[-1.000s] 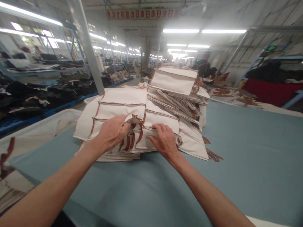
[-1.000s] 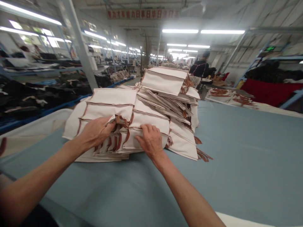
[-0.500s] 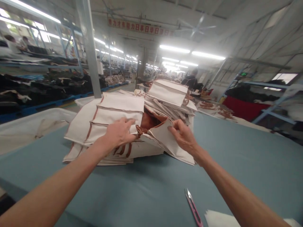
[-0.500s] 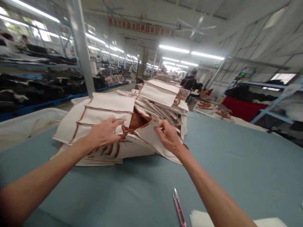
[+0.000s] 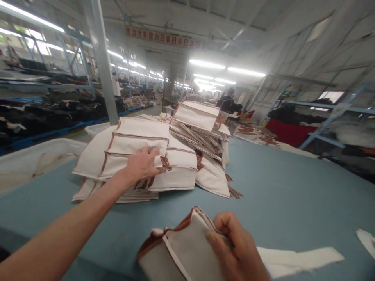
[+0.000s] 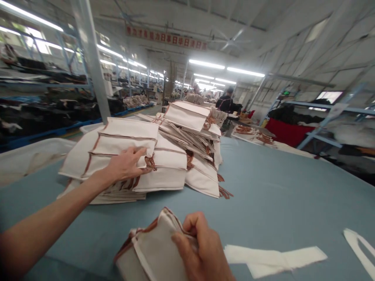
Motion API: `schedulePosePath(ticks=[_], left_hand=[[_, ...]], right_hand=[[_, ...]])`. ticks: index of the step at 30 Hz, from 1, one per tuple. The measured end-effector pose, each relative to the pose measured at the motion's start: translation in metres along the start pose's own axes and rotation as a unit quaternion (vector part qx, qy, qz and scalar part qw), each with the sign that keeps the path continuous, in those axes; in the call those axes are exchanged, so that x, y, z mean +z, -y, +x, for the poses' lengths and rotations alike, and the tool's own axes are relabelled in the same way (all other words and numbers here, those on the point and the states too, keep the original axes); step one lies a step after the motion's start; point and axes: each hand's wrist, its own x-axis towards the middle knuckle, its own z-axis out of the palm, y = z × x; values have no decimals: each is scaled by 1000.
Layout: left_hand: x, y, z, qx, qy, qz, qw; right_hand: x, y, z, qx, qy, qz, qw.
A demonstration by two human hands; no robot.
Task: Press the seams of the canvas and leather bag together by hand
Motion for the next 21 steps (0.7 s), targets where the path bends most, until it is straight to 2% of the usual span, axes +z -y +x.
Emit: schedulePosePath(ticks=[2,4,8,9,10,12,13,15,18,21], left_hand=[[2,2,-12,25,5,-2,1000],[3,4,-30,40,6,-4,999],[7,-8,-92,42,-40,-34,998],[9,-16,-113,53,-79,-128,987],[11,-28,-135,46,-95,-232,967],[18,-55,-175,38,-12,-384,922],[21,-70,-191,58,31,-439,896],[28,-96,-212,62,52,-499,863],[33,-118,-219,49,120,-560,818],[34,-121,-214,76,163,-552,814]], right_hand=[[-13,-4,-13,76,-17,67,995],[-24,-8,-23,105,-19,110,988],[-30,-16,-42,138,-4,156,978],[-28,-18,-46,150,-5,166,975],[-25,-21,-49,162,-13,173,971],[-18,-26,-54,180,-39,183,966],[-15,-29,-57,184,-49,185,964],[-10,-35,-62,185,-50,189,963],[-9,-45,-71,197,-49,198,959],[-12,-49,-81,202,-44,191,960]])
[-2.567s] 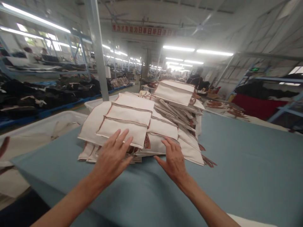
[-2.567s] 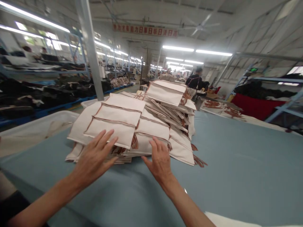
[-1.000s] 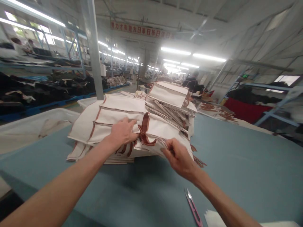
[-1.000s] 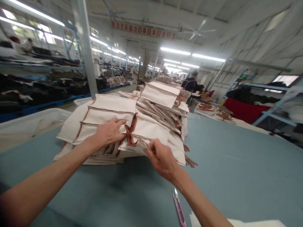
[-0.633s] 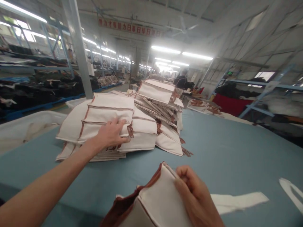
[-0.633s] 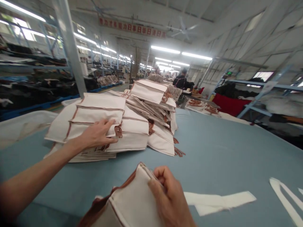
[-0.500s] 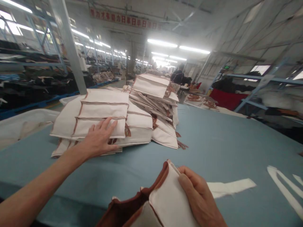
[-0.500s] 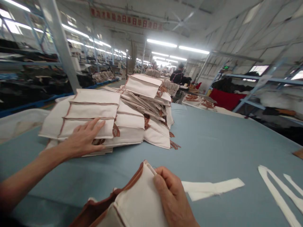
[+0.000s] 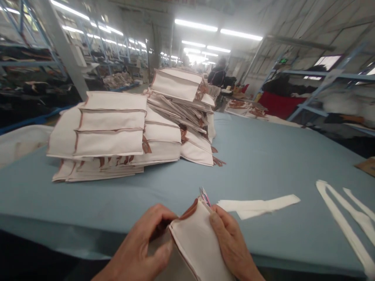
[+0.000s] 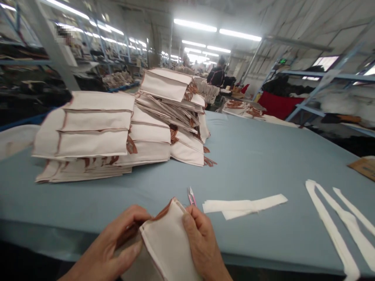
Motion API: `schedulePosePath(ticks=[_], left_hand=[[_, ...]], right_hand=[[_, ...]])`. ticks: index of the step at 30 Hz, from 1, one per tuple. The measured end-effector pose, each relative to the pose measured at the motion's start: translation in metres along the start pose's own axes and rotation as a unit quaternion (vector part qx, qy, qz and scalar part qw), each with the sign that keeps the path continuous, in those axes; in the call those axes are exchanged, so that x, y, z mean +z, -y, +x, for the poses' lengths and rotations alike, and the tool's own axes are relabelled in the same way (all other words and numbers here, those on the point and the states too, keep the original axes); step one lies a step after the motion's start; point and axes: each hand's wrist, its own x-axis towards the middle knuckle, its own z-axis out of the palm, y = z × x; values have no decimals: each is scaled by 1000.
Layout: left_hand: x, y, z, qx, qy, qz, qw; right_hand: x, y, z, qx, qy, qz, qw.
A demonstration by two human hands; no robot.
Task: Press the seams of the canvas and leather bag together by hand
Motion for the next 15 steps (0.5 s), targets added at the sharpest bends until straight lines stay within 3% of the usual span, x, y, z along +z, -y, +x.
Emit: schedulePosePath(ticks=[5,10,15], left_hand=[[2,7,-11,-17,50,-1,999],[12,5,-27,-25,-43,96,994],[16,-12,-25,-98,21,-43,994]], right_hand=[[1,2,-17,-67,-7,-115,991],[16,-4,-35,-160,-37,-250,954],[37,-19,-50,-262,-37,-301,916]])
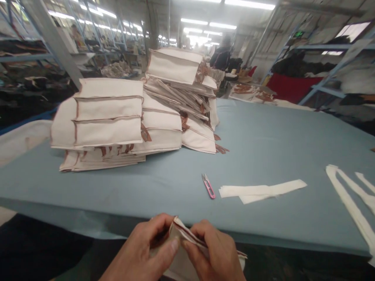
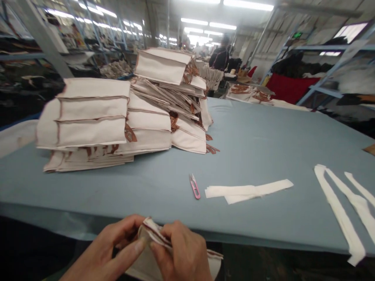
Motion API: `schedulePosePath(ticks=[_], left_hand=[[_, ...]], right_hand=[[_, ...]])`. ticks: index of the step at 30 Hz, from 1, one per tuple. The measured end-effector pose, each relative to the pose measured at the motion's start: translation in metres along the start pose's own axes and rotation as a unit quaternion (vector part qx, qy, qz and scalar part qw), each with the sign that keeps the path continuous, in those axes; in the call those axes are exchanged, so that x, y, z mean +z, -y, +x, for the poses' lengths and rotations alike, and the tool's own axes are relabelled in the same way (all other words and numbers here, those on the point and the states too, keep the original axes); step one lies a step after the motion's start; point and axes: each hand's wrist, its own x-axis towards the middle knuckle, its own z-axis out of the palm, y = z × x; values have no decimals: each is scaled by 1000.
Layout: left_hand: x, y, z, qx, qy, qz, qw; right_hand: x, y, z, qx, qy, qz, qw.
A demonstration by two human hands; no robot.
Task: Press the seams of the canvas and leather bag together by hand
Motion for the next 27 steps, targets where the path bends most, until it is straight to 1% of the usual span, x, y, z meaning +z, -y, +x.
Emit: schedulePosePath(ticks=[2,3,5,7,8,10,12,14,18,21,24,27], left_hand=[[1,-1,-1,-20,22,-32,999],[2,0,-2,-30,31,-40,998],[2,5,-6,-51,53,-53,996],[3,10,-11,-63,64,-68,994],[3,11,-12,-68,67,-73,993],[4,10,-15,-68,69,-72,993],[5,7,-15,-58,71,-62,994],[7,4,-15,-47,63,-34,996],[12,1,-14,-37,35,17,999],[17,1,-13,-27,51,6,998],[20,-1,-12,-18,35,1,999],[20,1,-13,-16,9,-11,1000]], right_hand=[[6,6,-8,-4,6,25,1000],[7,8,-12,14,15,47,999],[7,12,-19,83,40,100,991],[2,15,-22,156,66,155,973],[-1,15,-22,182,79,182,963],[-9,16,-19,208,106,234,944],[-16,18,-13,220,135,277,926],[-22,20,-6,232,156,291,915],[-31,23,6,247,174,268,915],[-34,22,11,243,187,276,911],[-30,19,11,239,204,280,907],[-18,18,5,241,191,266,914]])
